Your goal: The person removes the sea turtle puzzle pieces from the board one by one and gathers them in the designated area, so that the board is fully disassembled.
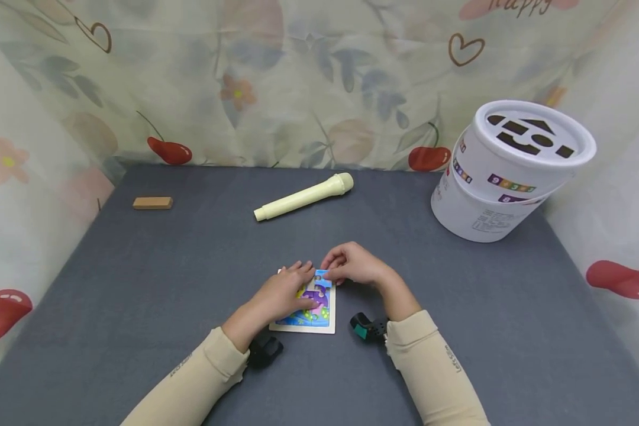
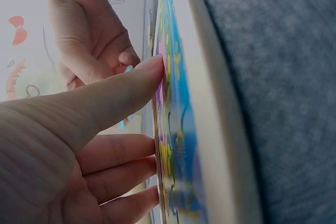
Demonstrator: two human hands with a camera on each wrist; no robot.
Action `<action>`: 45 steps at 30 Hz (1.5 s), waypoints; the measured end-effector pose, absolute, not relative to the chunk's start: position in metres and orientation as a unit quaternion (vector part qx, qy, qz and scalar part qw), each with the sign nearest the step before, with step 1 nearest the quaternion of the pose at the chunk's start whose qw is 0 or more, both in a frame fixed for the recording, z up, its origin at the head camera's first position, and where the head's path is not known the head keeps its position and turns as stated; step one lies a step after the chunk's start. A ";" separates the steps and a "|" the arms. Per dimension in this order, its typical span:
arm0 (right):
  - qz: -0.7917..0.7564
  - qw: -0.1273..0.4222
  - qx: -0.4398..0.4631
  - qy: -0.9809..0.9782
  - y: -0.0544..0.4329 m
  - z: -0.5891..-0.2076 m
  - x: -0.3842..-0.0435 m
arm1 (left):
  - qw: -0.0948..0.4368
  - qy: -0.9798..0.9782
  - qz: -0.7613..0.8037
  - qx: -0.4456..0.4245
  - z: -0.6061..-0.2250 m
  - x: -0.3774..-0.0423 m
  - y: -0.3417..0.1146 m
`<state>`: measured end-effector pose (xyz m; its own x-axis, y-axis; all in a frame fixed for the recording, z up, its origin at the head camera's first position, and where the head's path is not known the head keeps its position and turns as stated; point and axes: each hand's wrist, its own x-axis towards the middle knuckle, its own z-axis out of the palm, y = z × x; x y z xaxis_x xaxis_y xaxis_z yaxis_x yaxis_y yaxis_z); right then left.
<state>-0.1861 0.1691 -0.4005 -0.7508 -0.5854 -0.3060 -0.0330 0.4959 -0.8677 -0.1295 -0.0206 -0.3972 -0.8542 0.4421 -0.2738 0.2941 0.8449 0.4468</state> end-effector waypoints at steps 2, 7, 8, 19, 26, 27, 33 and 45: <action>-0.462 0.295 -0.179 0.817 0.175 -0.399 -0.188 | 0.187 0.942 0.198 0.194 -0.397 -0.129 -0.020; -0.458 0.296 -0.151 0.825 0.195 -0.396 -0.191 | 0.189 0.943 0.199 0.190 -0.397 -0.129 -0.021; -0.457 0.295 -0.148 0.826 0.200 -0.396 -0.192 | 0.189 0.943 0.199 0.189 -0.398 -0.129 -0.021; -0.438 0.266 -0.128 0.849 0.252 -0.397 -0.196 | 0.172 0.943 0.205 0.198 -0.397 -0.126 -0.024; -0.446 0.246 -0.110 0.853 0.277 -0.398 -0.192 | 0.177 0.942 0.207 0.195 -0.398 -0.127 -0.024; -0.449 0.244 -0.105 0.853 0.281 -0.399 -0.192 | 0.177 0.942 0.208 0.195 -0.399 -0.127 -0.023; -0.461 0.227 -0.094 0.852 0.296 -0.401 -0.188 | 0.171 0.941 0.213 0.200 -0.399 -0.128 -0.023; -0.460 0.234 -0.076 0.853 0.316 -0.402 -0.184 | 0.177 0.941 0.207 0.200 -0.399 -0.129 -0.023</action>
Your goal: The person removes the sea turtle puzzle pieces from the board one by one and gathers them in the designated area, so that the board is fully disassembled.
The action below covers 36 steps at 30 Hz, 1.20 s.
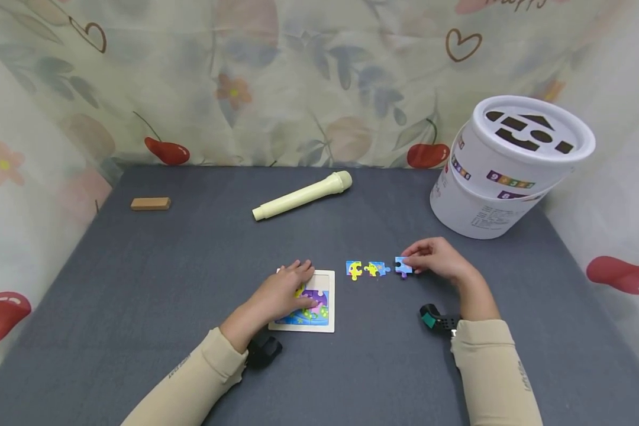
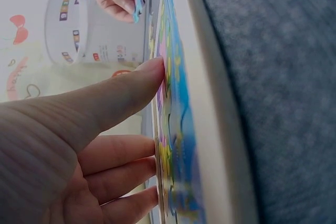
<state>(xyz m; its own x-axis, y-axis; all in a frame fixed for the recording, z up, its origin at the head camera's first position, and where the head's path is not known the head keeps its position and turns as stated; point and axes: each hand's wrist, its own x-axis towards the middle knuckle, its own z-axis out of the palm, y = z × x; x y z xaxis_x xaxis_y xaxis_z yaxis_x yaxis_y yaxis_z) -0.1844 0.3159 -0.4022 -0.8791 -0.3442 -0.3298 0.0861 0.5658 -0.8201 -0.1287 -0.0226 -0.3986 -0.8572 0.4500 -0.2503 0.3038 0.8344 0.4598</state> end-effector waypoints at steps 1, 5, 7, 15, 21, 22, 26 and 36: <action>-0.460 0.236 -0.073 0.853 0.316 -0.402 -0.184 | 0.177 0.941 0.206 0.201 -0.399 -0.129 -0.023; -0.462 0.245 -0.067 0.850 0.318 -0.404 -0.183 | 0.177 0.941 0.206 0.201 -0.399 -0.128 -0.022; -0.462 0.247 -0.066 0.849 0.318 -0.405 -0.183 | 0.177 0.941 0.206 0.200 -0.399 -0.128 -0.022; -0.457 0.232 -0.079 0.855 0.315 -0.408 -0.183 | 0.170 0.941 0.209 0.203 -0.400 -0.127 -0.022; -0.437 0.216 -0.095 0.868 0.314 -0.410 -0.183 | 0.162 0.941 0.214 0.205 -0.400 -0.127 -0.023; -0.434 0.215 -0.095 0.870 0.313 -0.411 -0.183 | 0.162 0.942 0.214 0.204 -0.400 -0.127 -0.023; -0.424 0.213 -0.091 0.876 0.313 -0.412 -0.183 | 0.165 0.942 0.211 0.201 -0.400 -0.128 -0.022; -0.426 0.200 -0.102 0.876 0.312 -0.413 -0.180 | 0.167 0.943 0.205 0.203 -0.400 -0.127 -0.022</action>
<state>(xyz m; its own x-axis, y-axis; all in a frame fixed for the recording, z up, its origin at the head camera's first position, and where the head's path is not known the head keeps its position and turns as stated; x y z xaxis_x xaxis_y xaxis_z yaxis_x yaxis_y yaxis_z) -0.1800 0.3120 -0.4133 -0.8994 -0.3488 -0.2634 -0.0084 0.6163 -0.7875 -0.1273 -0.0222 -0.3995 -0.8617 0.4513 -0.2318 0.3144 0.8336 0.4543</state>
